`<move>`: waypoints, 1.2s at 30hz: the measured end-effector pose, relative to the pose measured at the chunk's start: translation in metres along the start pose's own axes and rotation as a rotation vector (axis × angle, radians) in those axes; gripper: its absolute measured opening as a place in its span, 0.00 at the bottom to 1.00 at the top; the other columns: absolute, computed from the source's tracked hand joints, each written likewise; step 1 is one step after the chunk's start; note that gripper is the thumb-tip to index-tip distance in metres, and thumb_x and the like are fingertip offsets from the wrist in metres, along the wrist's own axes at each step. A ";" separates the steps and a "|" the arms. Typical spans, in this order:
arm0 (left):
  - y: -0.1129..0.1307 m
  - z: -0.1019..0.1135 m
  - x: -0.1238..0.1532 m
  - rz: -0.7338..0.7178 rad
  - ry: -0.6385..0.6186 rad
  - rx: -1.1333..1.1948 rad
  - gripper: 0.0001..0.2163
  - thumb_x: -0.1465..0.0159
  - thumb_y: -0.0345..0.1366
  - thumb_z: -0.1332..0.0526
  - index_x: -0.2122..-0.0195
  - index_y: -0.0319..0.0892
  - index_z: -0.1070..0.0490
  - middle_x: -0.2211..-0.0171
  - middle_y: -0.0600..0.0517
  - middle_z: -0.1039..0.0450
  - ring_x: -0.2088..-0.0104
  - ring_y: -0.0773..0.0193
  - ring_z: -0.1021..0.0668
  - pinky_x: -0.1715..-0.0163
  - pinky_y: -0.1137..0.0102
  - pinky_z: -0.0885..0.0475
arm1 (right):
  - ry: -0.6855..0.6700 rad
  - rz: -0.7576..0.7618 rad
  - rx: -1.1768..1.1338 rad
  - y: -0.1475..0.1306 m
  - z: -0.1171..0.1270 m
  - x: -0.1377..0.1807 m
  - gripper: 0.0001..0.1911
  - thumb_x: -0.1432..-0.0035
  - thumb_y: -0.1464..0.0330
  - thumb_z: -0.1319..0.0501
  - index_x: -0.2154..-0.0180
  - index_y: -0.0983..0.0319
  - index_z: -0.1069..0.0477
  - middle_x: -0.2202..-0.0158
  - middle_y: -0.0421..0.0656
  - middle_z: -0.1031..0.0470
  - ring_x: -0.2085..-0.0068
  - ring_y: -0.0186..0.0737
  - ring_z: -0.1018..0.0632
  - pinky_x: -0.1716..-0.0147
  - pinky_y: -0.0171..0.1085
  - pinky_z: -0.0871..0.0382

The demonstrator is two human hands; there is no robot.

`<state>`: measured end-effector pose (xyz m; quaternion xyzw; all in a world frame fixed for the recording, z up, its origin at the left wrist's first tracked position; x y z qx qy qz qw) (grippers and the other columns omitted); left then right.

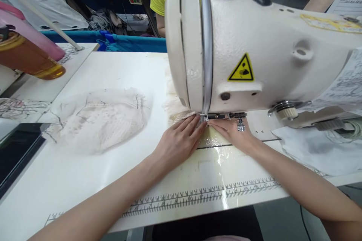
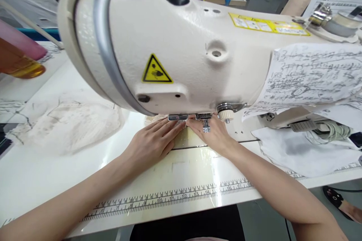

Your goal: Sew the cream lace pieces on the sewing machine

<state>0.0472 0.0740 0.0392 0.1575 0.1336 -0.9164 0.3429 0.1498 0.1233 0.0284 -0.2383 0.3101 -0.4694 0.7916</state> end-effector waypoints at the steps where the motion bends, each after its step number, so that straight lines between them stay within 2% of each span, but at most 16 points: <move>1: -0.001 0.000 0.000 0.004 0.000 0.000 0.17 0.32 0.32 0.50 0.47 0.33 0.31 0.49 0.40 0.28 0.49 0.50 0.24 0.52 0.57 0.25 | 0.008 -0.014 -0.003 0.003 0.000 0.000 0.12 0.38 0.62 0.45 0.56 0.48 0.26 0.59 0.39 0.23 0.53 0.44 0.24 0.58 0.47 0.27; 5: -0.003 -0.002 0.000 0.021 -0.005 -0.005 0.17 0.33 0.32 0.50 0.46 0.33 0.31 0.48 0.40 0.28 0.49 0.50 0.25 0.51 0.57 0.25 | 0.011 -0.040 0.012 0.010 -0.003 0.001 0.14 0.37 0.61 0.47 0.52 0.47 0.28 0.58 0.38 0.23 0.53 0.43 0.23 0.56 0.48 0.27; 13: -0.004 -0.007 -0.002 0.048 -0.034 -0.013 0.19 0.33 0.33 0.48 0.44 0.31 0.34 0.47 0.39 0.29 0.47 0.48 0.26 0.50 0.56 0.27 | 0.019 -0.004 0.175 0.016 -0.008 -0.001 0.14 0.36 0.59 0.47 0.52 0.50 0.28 0.57 0.42 0.23 0.50 0.47 0.24 0.56 0.50 0.28; 17: 0.001 -0.001 -0.005 0.021 0.001 -0.051 0.16 0.34 0.31 0.47 0.46 0.31 0.32 0.48 0.40 0.28 0.50 0.50 0.25 0.51 0.58 0.26 | 0.018 0.019 0.309 0.015 -0.009 0.001 0.16 0.34 0.59 0.50 0.49 0.49 0.30 0.58 0.41 0.23 0.53 0.43 0.23 0.58 0.46 0.27; 21: 0.009 0.003 -0.005 -0.043 0.032 -0.086 0.15 0.34 0.27 0.48 0.49 0.28 0.31 0.50 0.40 0.27 0.52 0.53 0.24 0.52 0.61 0.26 | -0.004 0.059 0.396 0.007 -0.010 0.006 0.16 0.34 0.59 0.50 0.49 0.51 0.29 0.59 0.41 0.22 0.58 0.41 0.22 0.56 0.46 0.29; 26: -0.005 -0.003 -0.002 0.079 -0.011 -0.029 0.17 0.33 0.32 0.48 0.47 0.28 0.32 0.48 0.38 0.29 0.48 0.51 0.26 0.47 0.57 0.29 | 0.011 0.233 0.491 -0.018 -0.011 0.012 0.16 0.34 0.59 0.49 0.54 0.54 0.26 0.57 0.41 0.22 0.56 0.40 0.23 0.49 0.46 0.34; 32: -0.004 -0.003 -0.002 0.052 -0.017 -0.029 0.17 0.34 0.32 0.48 0.46 0.32 0.32 0.46 0.43 0.29 0.48 0.51 0.26 0.46 0.56 0.31 | -0.050 0.162 0.456 -0.012 -0.012 0.011 0.16 0.34 0.57 0.49 0.53 0.51 0.26 0.58 0.40 0.22 0.57 0.41 0.22 0.49 0.49 0.34; 36: -0.004 -0.002 -0.003 0.044 -0.006 -0.041 0.17 0.34 0.31 0.48 0.46 0.32 0.31 0.46 0.44 0.29 0.47 0.52 0.26 0.45 0.57 0.31 | -0.112 0.126 0.443 -0.009 -0.014 0.010 0.16 0.35 0.58 0.49 0.50 0.50 0.28 0.56 0.41 0.23 0.54 0.42 0.23 0.49 0.49 0.33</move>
Point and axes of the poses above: each hand's wrist, its own x-axis away from the middle knuckle, its own z-axis out of the back of the hand, y = z × x, the point moved 10 cm from there along -x, towards the middle knuckle
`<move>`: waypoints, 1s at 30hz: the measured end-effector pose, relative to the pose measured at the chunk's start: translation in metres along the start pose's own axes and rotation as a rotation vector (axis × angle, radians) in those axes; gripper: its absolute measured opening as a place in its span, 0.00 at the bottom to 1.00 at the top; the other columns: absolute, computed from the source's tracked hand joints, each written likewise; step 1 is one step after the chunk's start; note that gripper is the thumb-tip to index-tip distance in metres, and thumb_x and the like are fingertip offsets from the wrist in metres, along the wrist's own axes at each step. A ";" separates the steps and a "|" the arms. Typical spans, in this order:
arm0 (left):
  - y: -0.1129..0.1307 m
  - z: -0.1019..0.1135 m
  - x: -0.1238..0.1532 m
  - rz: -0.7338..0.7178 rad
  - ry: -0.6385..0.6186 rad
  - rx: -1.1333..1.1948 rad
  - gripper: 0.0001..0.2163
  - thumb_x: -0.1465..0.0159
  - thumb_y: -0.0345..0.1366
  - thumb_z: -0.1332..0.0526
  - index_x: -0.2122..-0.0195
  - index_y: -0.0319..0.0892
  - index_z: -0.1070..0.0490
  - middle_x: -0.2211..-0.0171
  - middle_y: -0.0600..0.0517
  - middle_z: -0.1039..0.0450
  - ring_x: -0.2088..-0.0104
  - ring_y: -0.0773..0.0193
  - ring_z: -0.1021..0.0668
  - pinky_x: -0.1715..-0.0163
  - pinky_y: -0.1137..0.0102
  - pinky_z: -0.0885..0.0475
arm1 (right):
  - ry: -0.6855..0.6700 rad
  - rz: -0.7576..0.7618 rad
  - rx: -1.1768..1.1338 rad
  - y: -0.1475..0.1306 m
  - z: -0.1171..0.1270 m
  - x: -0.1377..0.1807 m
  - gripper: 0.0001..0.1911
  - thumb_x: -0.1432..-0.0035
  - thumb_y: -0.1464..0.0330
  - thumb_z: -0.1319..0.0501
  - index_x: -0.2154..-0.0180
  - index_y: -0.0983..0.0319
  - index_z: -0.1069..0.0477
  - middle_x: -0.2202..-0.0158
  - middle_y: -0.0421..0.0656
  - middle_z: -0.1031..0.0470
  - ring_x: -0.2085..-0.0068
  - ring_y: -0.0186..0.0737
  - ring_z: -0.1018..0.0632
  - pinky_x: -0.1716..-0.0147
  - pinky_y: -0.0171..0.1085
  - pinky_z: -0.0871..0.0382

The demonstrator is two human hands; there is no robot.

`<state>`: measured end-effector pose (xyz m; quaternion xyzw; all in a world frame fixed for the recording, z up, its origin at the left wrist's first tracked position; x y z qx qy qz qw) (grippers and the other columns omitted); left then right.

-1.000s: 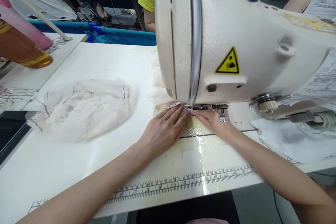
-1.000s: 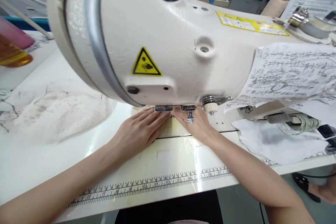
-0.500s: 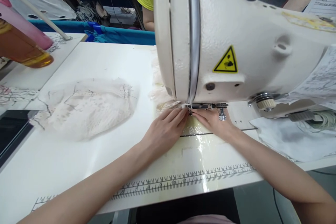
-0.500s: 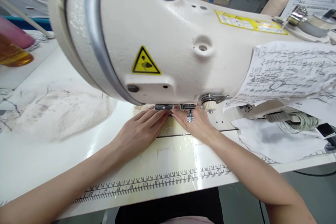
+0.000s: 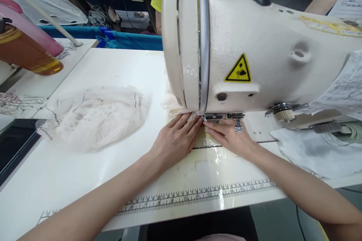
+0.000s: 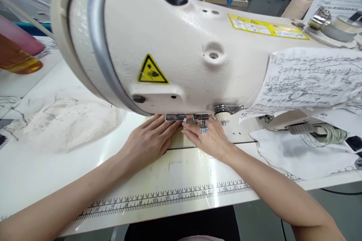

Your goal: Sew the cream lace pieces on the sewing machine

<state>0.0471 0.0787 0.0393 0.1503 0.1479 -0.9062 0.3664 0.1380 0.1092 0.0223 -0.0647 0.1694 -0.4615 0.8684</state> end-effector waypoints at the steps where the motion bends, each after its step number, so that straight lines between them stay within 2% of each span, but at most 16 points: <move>1: 0.000 0.000 0.000 0.000 0.002 -0.003 0.17 0.35 0.31 0.47 0.46 0.32 0.31 0.46 0.44 0.29 0.47 0.52 0.26 0.45 0.57 0.32 | -0.007 -0.007 -0.002 0.000 0.000 0.000 0.16 0.35 0.58 0.49 0.50 0.49 0.28 0.55 0.41 0.23 0.54 0.42 0.23 0.49 0.49 0.33; 8: -0.003 -0.001 -0.001 0.028 -0.013 -0.003 0.17 0.34 0.32 0.49 0.46 0.32 0.31 0.46 0.43 0.29 0.47 0.52 0.26 0.43 0.57 0.33 | 0.016 -0.001 -0.029 -0.001 0.000 0.001 0.18 0.35 0.57 0.49 0.49 0.51 0.28 0.58 0.43 0.22 0.53 0.44 0.23 0.51 0.49 0.30; 17: -0.007 -0.005 -0.002 0.096 -0.060 0.025 0.19 0.34 0.33 0.51 0.45 0.31 0.32 0.46 0.40 0.30 0.44 0.50 0.29 0.44 0.56 0.34 | 0.031 0.019 0.028 -0.004 0.002 -0.002 0.19 0.35 0.56 0.49 0.47 0.53 0.30 0.56 0.45 0.23 0.50 0.48 0.25 0.49 0.54 0.34; 22: -0.008 -0.007 -0.002 0.116 -0.084 0.016 0.20 0.34 0.34 0.51 0.44 0.32 0.33 0.45 0.41 0.31 0.43 0.49 0.30 0.44 0.55 0.34 | 0.105 0.062 0.064 -0.009 0.005 0.001 0.19 0.34 0.57 0.49 0.46 0.54 0.31 0.54 0.46 0.24 0.51 0.47 0.25 0.50 0.51 0.34; 27: -0.009 -0.005 -0.002 0.122 -0.082 0.039 0.20 0.34 0.34 0.51 0.44 0.32 0.34 0.44 0.40 0.32 0.44 0.48 0.29 0.44 0.54 0.34 | 0.111 -0.052 -0.057 0.006 0.006 -0.001 0.19 0.34 0.57 0.50 0.50 0.54 0.28 0.56 0.43 0.21 0.55 0.47 0.23 0.60 0.46 0.28; 30: -0.008 -0.006 -0.001 0.122 -0.090 0.027 0.20 0.34 0.33 0.50 0.43 0.32 0.34 0.44 0.40 0.32 0.44 0.48 0.29 0.44 0.54 0.35 | 0.111 -0.074 -0.158 0.011 0.007 -0.004 0.17 0.35 0.58 0.49 0.55 0.56 0.25 0.58 0.42 0.20 0.58 0.44 0.22 0.62 0.42 0.28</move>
Point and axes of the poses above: each hand's wrist, its own x-axis away from the middle knuckle, its own z-axis out of the back of the hand, y = z × x, the point moved 10 cm from there along -x, towards the middle knuckle
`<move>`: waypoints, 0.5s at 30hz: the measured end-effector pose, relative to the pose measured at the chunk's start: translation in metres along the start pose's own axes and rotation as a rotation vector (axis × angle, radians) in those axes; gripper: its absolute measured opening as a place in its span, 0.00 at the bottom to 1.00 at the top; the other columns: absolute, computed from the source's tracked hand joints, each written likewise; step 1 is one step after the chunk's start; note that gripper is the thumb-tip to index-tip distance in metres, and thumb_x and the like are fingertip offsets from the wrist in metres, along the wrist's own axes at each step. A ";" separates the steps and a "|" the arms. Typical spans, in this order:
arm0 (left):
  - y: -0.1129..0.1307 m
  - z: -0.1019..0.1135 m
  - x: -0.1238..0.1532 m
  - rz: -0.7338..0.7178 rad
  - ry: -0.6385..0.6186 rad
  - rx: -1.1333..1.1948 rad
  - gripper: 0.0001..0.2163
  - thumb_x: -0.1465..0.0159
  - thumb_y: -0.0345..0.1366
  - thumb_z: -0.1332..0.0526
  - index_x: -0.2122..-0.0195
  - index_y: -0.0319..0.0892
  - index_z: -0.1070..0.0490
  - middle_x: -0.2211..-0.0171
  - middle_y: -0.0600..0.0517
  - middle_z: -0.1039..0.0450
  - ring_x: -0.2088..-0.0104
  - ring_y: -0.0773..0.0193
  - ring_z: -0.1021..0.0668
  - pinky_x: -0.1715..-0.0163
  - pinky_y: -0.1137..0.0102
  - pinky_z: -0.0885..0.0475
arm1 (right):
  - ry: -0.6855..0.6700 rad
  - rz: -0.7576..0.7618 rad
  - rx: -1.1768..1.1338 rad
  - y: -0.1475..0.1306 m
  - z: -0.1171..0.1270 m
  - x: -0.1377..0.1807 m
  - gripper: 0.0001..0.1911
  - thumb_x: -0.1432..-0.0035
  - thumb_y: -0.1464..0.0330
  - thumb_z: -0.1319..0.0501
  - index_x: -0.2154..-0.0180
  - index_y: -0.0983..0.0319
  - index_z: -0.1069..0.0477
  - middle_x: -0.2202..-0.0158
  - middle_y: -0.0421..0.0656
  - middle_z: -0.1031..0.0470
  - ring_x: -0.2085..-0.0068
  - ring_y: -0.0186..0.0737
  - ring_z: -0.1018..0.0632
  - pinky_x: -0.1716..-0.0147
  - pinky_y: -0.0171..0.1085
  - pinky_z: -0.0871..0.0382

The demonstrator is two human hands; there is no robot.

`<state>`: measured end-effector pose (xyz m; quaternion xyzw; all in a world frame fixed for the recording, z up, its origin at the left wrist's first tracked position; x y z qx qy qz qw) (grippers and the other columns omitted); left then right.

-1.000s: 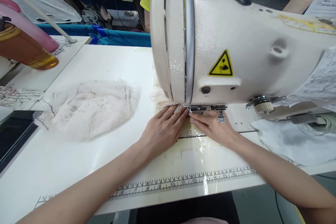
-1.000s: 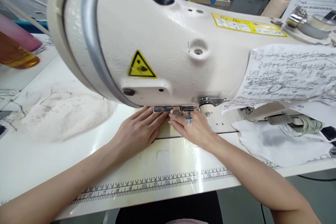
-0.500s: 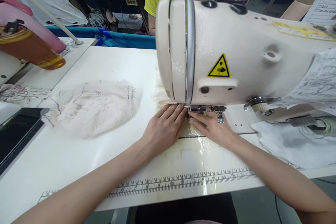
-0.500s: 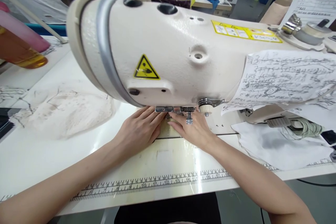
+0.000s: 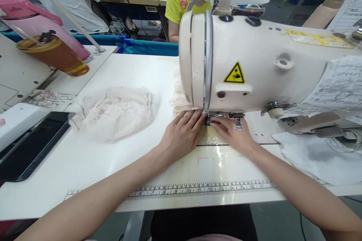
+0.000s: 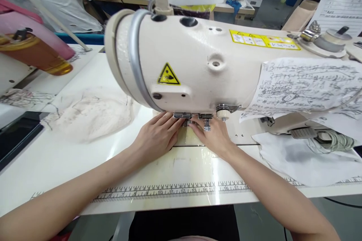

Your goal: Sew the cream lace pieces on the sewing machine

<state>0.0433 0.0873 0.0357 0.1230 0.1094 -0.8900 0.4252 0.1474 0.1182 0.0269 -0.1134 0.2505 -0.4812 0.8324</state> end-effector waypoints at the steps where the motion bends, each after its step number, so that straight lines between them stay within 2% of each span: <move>1: 0.001 0.000 0.001 -0.002 0.000 -0.012 0.20 0.34 0.33 0.50 0.44 0.31 0.34 0.44 0.40 0.32 0.44 0.48 0.30 0.43 0.54 0.36 | 0.009 0.004 -0.009 0.001 0.001 -0.001 0.16 0.35 0.58 0.48 0.56 0.57 0.25 0.59 0.42 0.20 0.59 0.43 0.22 0.62 0.42 0.28; 5: 0.010 0.009 0.002 -0.017 0.029 -0.058 0.18 0.33 0.35 0.49 0.44 0.33 0.34 0.45 0.42 0.31 0.43 0.52 0.30 0.44 0.57 0.35 | 0.095 0.061 0.037 -0.002 0.010 0.000 0.15 0.37 0.58 0.47 0.61 0.57 0.25 0.63 0.43 0.20 0.60 0.45 0.22 0.61 0.42 0.31; 8: 0.000 0.014 0.002 0.069 -0.060 -0.053 0.15 0.32 0.36 0.49 0.47 0.39 0.32 0.48 0.47 0.28 0.46 0.57 0.28 0.49 0.63 0.31 | 0.118 0.078 0.062 -0.003 0.011 0.002 0.15 0.37 0.58 0.47 0.63 0.57 0.25 0.63 0.43 0.20 0.60 0.45 0.22 0.61 0.42 0.33; 10: -0.023 0.019 0.007 0.213 -0.142 -0.072 0.12 0.31 0.35 0.50 0.52 0.41 0.29 0.54 0.48 0.25 0.54 0.60 0.24 0.61 0.67 0.28 | 0.125 0.081 0.061 -0.003 0.011 0.003 0.16 0.37 0.57 0.47 0.64 0.58 0.25 0.64 0.43 0.20 0.62 0.44 0.22 0.62 0.41 0.34; 12: -0.056 0.033 0.019 0.376 -0.164 -0.128 0.11 0.32 0.34 0.50 0.58 0.39 0.28 0.61 0.46 0.24 0.62 0.59 0.24 0.74 0.69 0.31 | 0.138 0.099 0.067 -0.005 0.012 0.005 0.16 0.37 0.57 0.48 0.64 0.58 0.25 0.66 0.42 0.20 0.65 0.43 0.22 0.63 0.40 0.35; 15: -0.104 0.054 0.050 0.605 -0.144 -0.203 0.10 0.35 0.33 0.49 0.61 0.37 0.29 0.63 0.42 0.26 0.63 0.53 0.24 0.80 0.70 0.38 | 0.165 0.146 0.111 -0.008 0.010 0.009 0.16 0.35 0.58 0.49 0.63 0.58 0.26 0.68 0.40 0.20 0.71 0.40 0.24 0.65 0.40 0.37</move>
Point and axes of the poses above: each hand's wrist, its own x-axis away from the middle knuckle, its own z-axis out of the back of the hand, y = z × x, the point moved 10 cm from there along -x, towards the middle knuckle
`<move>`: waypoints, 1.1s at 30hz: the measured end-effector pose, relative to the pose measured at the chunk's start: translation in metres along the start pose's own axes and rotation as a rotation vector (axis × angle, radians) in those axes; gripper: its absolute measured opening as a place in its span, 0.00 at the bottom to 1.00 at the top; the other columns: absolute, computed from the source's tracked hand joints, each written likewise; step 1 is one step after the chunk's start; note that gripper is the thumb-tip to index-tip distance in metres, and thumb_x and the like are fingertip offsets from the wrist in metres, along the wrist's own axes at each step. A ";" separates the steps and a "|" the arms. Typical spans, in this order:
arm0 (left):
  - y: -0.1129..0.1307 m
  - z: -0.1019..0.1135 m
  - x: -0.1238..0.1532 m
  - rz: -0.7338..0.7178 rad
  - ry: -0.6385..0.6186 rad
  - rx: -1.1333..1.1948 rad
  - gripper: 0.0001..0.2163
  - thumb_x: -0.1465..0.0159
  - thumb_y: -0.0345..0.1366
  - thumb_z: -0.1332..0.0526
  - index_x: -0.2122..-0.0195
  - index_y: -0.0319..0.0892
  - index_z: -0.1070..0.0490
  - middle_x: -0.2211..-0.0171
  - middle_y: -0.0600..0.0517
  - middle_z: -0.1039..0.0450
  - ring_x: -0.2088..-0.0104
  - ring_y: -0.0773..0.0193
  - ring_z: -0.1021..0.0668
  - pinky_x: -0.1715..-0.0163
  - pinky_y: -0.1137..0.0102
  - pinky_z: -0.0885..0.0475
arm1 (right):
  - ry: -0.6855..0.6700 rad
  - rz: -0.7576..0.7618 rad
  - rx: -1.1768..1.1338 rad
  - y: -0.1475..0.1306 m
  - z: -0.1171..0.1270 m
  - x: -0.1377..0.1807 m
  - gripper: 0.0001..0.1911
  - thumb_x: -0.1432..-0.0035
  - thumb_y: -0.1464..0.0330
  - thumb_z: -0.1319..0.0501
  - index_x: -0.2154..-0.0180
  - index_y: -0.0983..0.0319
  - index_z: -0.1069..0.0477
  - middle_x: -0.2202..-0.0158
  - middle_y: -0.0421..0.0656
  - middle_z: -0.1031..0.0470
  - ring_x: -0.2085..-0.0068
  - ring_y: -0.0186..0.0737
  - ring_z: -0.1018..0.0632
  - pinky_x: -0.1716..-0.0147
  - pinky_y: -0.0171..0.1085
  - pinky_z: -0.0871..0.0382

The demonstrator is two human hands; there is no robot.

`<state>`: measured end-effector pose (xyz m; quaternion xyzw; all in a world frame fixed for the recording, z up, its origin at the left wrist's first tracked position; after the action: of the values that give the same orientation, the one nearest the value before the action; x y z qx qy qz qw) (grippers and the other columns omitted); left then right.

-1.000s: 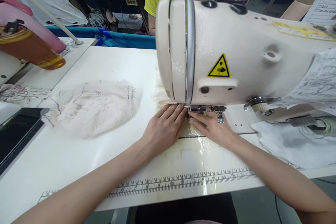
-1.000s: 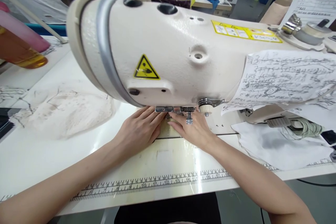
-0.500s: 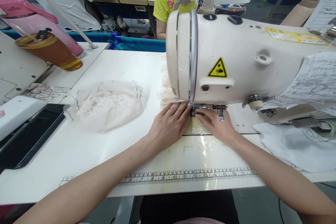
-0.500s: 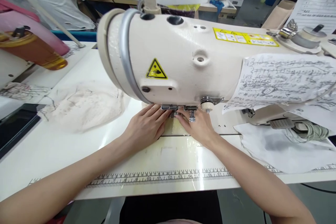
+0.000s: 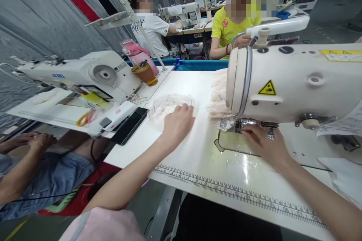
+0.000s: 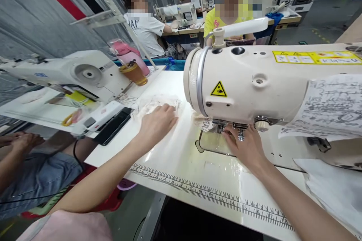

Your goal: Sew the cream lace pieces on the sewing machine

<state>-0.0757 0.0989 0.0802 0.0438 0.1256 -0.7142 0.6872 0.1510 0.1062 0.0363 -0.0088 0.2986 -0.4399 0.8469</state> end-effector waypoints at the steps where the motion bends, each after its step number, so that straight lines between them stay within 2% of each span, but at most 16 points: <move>1: -0.017 0.000 0.002 0.055 -0.003 0.002 0.09 0.36 0.34 0.48 0.63 0.37 0.29 0.64 0.42 0.26 0.63 0.53 0.24 0.80 0.70 0.39 | -0.005 0.006 0.016 0.000 -0.002 0.001 0.16 0.35 0.59 0.50 0.62 0.57 0.26 0.69 0.40 0.21 0.72 0.39 0.25 0.66 0.40 0.38; 3: -0.040 -0.003 0.007 0.122 -0.017 0.037 0.09 0.36 0.35 0.48 0.66 0.39 0.29 0.66 0.45 0.25 0.64 0.54 0.24 0.80 0.70 0.40 | -0.041 -0.002 0.031 0.002 -0.008 0.003 0.17 0.34 0.58 0.52 0.60 0.57 0.27 0.72 0.39 0.21 0.76 0.38 0.27 0.68 0.40 0.40; 5: -0.053 -0.007 0.013 0.162 -0.027 0.097 0.11 0.35 0.37 0.49 0.68 0.42 0.28 0.66 0.48 0.24 0.64 0.56 0.24 0.77 0.70 0.38 | -0.070 -0.016 0.030 0.004 -0.012 0.004 0.18 0.34 0.57 0.53 0.60 0.56 0.27 0.73 0.39 0.22 0.76 0.38 0.27 0.69 0.39 0.42; 9: -0.068 -0.007 0.019 0.251 -0.014 0.255 0.12 0.37 0.39 0.48 0.69 0.45 0.26 0.66 0.51 0.22 0.66 0.59 0.23 0.72 0.69 0.35 | -0.039 0.009 0.058 0.003 -0.010 0.004 0.20 0.33 0.57 0.54 0.58 0.57 0.27 0.71 0.41 0.22 0.71 0.40 0.24 0.68 0.40 0.43; 16: -0.091 -0.008 0.023 0.383 0.027 0.562 0.09 0.44 0.41 0.42 0.71 0.45 0.24 0.69 0.53 0.21 0.68 0.59 0.21 0.65 0.70 0.29 | -0.062 0.036 0.061 -0.002 -0.008 0.003 0.21 0.33 0.58 0.56 0.57 0.59 0.28 0.69 0.43 0.21 0.69 0.41 0.24 0.67 0.41 0.42; 19: -0.104 -0.007 0.024 0.435 0.108 0.680 0.09 0.45 0.41 0.41 0.72 0.44 0.25 0.69 0.53 0.22 0.65 0.60 0.21 0.61 0.70 0.28 | -0.054 0.047 0.046 -0.004 -0.006 0.001 0.20 0.33 0.59 0.55 0.58 0.59 0.27 0.68 0.42 0.21 0.69 0.41 0.24 0.66 0.41 0.41; 21: -0.122 -0.006 0.026 0.497 0.195 0.764 0.09 0.44 0.41 0.42 0.72 0.43 0.28 0.68 0.52 0.23 0.64 0.61 0.21 0.62 0.70 0.26 | -0.041 0.052 0.042 -0.005 -0.004 0.000 0.19 0.33 0.60 0.54 0.59 0.59 0.27 0.67 0.42 0.20 0.69 0.40 0.23 0.66 0.41 0.40; 24: -0.159 -0.007 0.030 0.616 0.333 0.886 0.11 0.39 0.41 0.50 0.67 0.42 0.31 0.69 0.50 0.24 0.67 0.63 0.22 0.69 0.70 0.25 | -0.007 0.061 0.024 -0.008 0.001 -0.001 0.16 0.34 0.61 0.51 0.60 0.59 0.26 0.66 0.41 0.20 0.68 0.40 0.23 0.64 0.41 0.39; 27: -0.186 -0.011 0.035 0.676 0.389 0.986 0.16 0.35 0.44 0.56 0.67 0.42 0.32 0.71 0.51 0.25 0.66 0.62 0.22 0.69 0.68 0.25 | 0.014 0.063 0.005 -0.009 0.004 -0.002 0.15 0.35 0.62 0.49 0.63 0.58 0.26 0.65 0.40 0.20 0.66 0.40 0.23 0.62 0.41 0.38; 30: -0.196 -0.019 0.046 0.705 0.400 1.040 0.21 0.32 0.48 0.58 0.67 0.41 0.32 0.72 0.49 0.25 0.64 0.59 0.21 0.66 0.65 0.24 | -0.008 0.057 -0.003 -0.008 0.003 -0.002 0.15 0.34 0.62 0.49 0.63 0.58 0.26 0.65 0.40 0.20 0.65 0.40 0.23 0.61 0.41 0.38; 33: -0.204 -0.023 0.058 0.765 0.475 1.010 0.17 0.31 0.45 0.52 0.64 0.38 0.31 0.69 0.47 0.25 0.63 0.58 0.21 0.65 0.64 0.24 | -0.027 0.070 -0.011 -0.009 0.001 -0.001 0.15 0.34 0.63 0.51 0.63 0.58 0.26 0.63 0.39 0.20 0.67 0.38 0.23 0.62 0.41 0.39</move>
<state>-0.2832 0.0529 0.0684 0.5567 -0.1001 -0.3629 0.7405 0.1449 0.1008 0.0403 -0.0091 0.2896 -0.4082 0.8657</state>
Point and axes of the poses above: each hand's wrist, its own x-axis away from the middle knuckle, its own z-axis out of the back of the hand, y = z × x, the point moved 10 cm from there along -x, towards the middle knuckle
